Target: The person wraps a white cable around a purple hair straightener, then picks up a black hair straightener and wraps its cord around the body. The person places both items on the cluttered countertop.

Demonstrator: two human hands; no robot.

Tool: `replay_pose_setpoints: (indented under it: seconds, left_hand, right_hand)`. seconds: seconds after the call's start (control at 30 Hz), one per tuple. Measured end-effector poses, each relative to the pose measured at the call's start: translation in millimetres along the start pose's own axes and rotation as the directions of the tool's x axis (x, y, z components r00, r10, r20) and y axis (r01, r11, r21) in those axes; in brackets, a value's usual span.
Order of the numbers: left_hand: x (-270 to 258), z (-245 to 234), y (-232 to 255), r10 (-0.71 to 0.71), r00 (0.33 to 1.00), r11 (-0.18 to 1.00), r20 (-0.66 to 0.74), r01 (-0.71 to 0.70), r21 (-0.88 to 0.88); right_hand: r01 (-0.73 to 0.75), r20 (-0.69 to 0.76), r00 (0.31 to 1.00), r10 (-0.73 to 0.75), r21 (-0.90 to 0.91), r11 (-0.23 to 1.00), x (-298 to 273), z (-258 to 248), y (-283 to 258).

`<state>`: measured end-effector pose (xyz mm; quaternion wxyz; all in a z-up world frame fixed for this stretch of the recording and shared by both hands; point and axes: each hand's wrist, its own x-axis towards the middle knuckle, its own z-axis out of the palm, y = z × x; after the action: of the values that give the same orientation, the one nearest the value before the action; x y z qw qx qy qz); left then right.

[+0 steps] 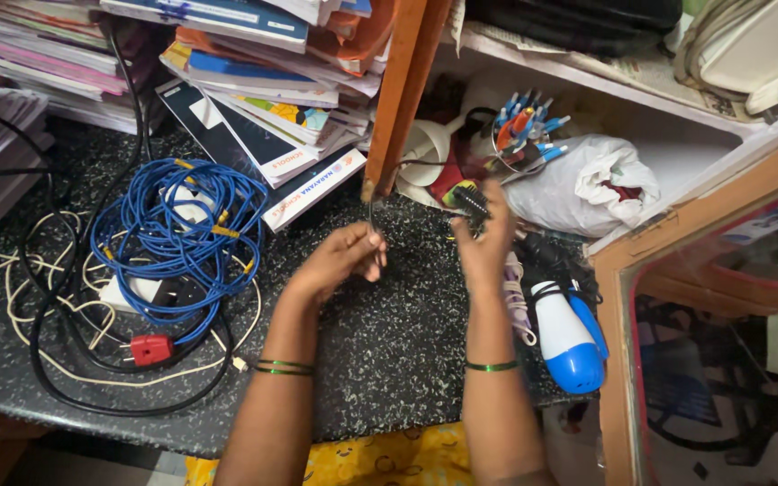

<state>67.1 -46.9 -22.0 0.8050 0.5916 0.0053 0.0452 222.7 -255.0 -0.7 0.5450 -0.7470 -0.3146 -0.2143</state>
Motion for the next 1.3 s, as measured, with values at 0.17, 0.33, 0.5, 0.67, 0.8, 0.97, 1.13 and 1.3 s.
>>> replay_pose_setpoints:
  seconds: [0.17,0.33,0.5,0.67,0.8,0.97,1.13,1.3]
  left_hand:
    - [1,6,-2,0.078,0.994,0.997,0.077,-0.08,0.017]
    - [-2,11,1,0.13,0.971,0.988,0.201,-0.144,0.057]
    - [-8,21,11,0.012,0.916,0.98,0.401,-0.09,0.176]
    - [-14,18,18,0.058,0.921,0.995,0.385,-0.086,0.055]
    - [-11,19,13,0.273,0.948,0.961,0.162,-0.277,0.003]
    - [-4,19,15,0.311,0.929,0.873,-0.199,-0.362,-0.326]
    - [-1,20,24,0.349,0.866,0.883,-0.358,-0.432,-0.184]
    - [0,23,22,0.502,0.82,0.864,-0.275,-0.487,0.123]
  right_hand:
    - [0.429,0.31,0.87,-0.384,-0.087,0.899,-22,34,-72]
    - [0.429,0.256,0.884,-0.39,-0.119,0.895,-16,38,-77]
    - [0.217,0.117,0.974,-0.195,-0.222,0.951,-7,15,-63]
    - [0.189,0.105,0.98,-0.17,-0.211,0.959,-1,10,-61]
    - [0.236,0.197,0.959,-0.202,-0.169,0.957,-7,19,-61]
    - [0.227,0.589,0.801,-0.111,-0.127,0.966,-29,47,-70]
    - [0.198,0.749,0.659,-0.064,-0.091,0.976,-41,49,-79]
    - [0.142,0.758,0.652,0.003,-0.126,0.982,-38,41,-85]
